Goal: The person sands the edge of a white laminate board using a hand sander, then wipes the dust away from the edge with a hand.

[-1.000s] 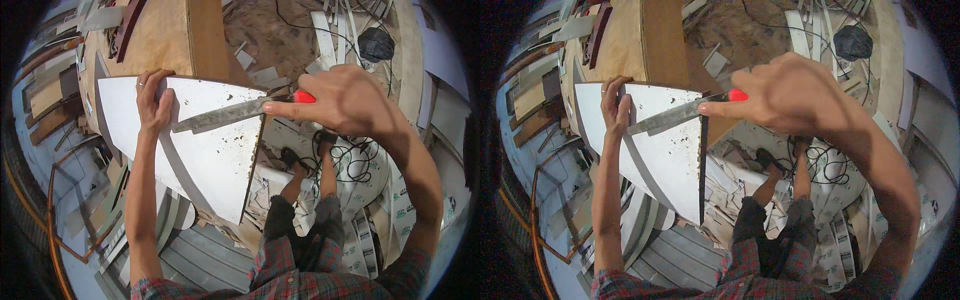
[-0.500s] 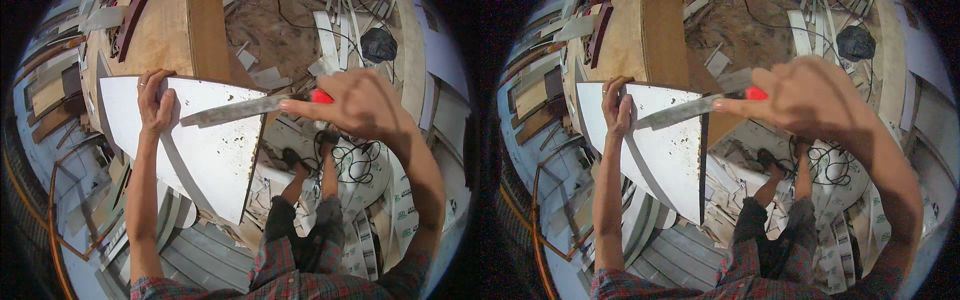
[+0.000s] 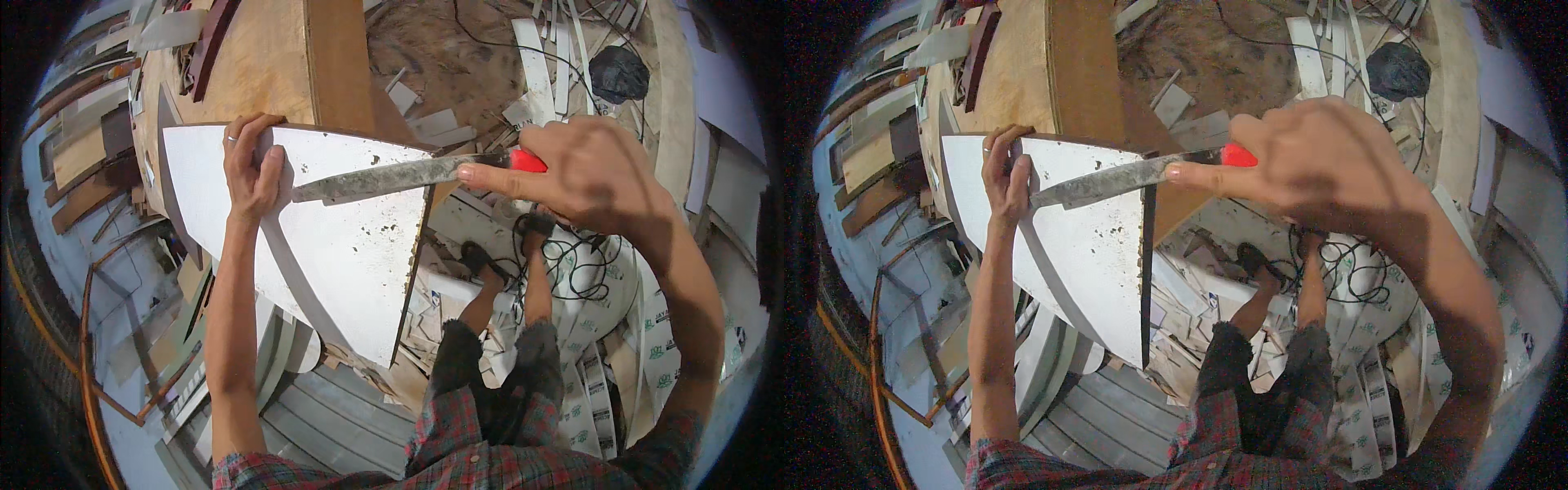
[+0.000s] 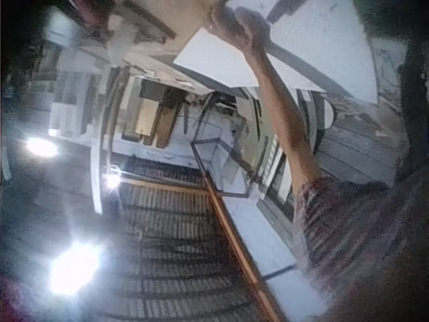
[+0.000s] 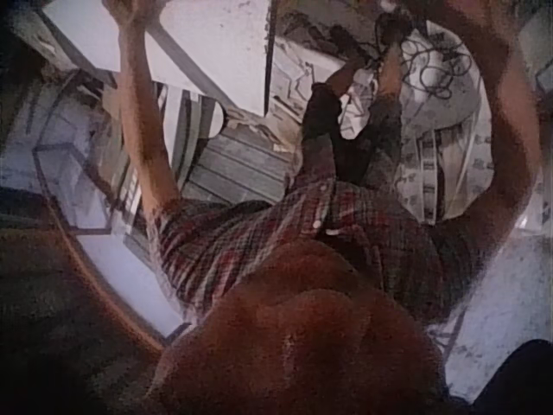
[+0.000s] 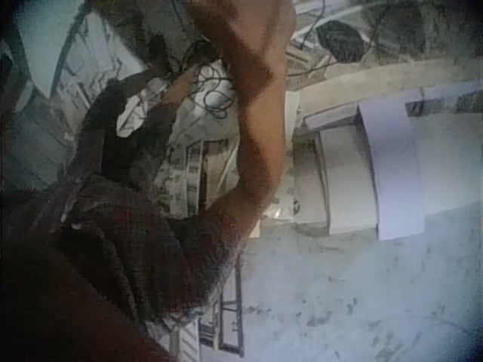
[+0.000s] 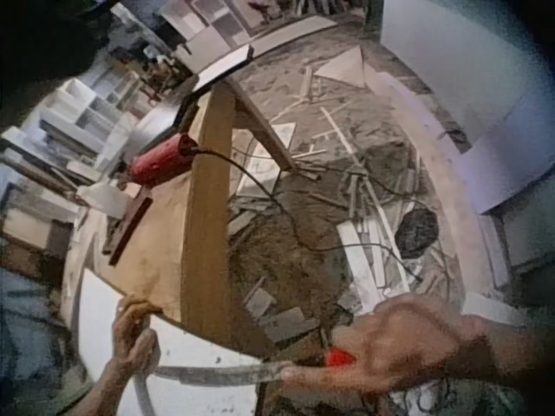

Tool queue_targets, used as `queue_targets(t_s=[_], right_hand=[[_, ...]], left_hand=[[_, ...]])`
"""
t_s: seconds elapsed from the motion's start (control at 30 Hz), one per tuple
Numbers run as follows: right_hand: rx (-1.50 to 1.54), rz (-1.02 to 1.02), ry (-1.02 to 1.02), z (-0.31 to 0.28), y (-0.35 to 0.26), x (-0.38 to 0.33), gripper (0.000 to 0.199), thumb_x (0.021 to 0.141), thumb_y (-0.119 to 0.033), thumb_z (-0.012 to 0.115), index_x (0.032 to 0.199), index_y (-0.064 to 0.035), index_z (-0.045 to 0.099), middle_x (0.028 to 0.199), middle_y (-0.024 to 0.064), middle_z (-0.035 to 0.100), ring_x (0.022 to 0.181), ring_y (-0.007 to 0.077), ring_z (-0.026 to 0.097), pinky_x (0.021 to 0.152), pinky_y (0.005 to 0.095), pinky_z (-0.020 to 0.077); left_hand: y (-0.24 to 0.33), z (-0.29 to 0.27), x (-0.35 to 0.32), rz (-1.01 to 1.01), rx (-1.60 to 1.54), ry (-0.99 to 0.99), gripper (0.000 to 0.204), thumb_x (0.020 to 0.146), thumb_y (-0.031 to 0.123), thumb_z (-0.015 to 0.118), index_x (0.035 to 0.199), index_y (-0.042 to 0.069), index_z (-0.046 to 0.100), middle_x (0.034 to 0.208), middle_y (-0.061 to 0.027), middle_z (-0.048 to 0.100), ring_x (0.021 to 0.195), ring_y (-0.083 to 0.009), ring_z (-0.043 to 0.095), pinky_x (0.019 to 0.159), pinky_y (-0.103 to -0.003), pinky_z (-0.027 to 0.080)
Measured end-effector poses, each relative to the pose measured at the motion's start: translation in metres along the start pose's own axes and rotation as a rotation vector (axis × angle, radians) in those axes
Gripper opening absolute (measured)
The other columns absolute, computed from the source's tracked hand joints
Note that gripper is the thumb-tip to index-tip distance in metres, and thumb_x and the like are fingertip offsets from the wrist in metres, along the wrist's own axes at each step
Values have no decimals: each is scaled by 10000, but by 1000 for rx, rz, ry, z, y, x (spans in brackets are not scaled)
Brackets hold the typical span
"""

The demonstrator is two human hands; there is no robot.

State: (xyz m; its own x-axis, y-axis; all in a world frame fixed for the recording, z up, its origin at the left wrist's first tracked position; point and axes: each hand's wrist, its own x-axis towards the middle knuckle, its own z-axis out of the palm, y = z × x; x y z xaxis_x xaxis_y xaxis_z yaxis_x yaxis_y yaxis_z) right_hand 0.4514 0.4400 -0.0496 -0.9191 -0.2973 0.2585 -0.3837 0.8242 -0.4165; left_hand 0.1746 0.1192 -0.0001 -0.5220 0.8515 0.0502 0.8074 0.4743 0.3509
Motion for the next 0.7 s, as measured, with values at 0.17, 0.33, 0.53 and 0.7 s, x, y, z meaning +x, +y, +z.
queue_targets(t_s=[0.17,0.33,0.53,0.7], right_hand=[[33,-12,36,1,-1,5,504,903,-178,575,1352,-400,633,768,50,555,615,247,626,494,395,496],[1,12,29,-1,-4,6,494,908,-176,570,1346,-392,640,762,47,552,608,241,622,488,392,495],[-6,17,-68,2,-2,2,508,910,-161,562,1362,-383,627,759,45,550,600,209,614,475,367,490],[3,0,120,8,-2,1,511,894,-152,577,1352,-372,642,746,41,538,578,205,602,456,357,483]], left_hand=[[2,0,1,5,-10,4,385,825,205,600,1153,17,674,1153,-166,617,1125,-325,527,1006,-416,403],[0,-1,-1,11,24,-3,390,817,199,599,1154,19,676,1163,-166,621,1122,-332,527,1000,-418,409],[1,0,0,-1,23,6,398,814,215,603,1153,21,680,1141,-164,616,1104,-323,535,987,-408,416],[2,2,1,1,-44,23,398,819,224,596,1148,17,683,1119,-155,609,1107,-301,525,977,-399,415]])
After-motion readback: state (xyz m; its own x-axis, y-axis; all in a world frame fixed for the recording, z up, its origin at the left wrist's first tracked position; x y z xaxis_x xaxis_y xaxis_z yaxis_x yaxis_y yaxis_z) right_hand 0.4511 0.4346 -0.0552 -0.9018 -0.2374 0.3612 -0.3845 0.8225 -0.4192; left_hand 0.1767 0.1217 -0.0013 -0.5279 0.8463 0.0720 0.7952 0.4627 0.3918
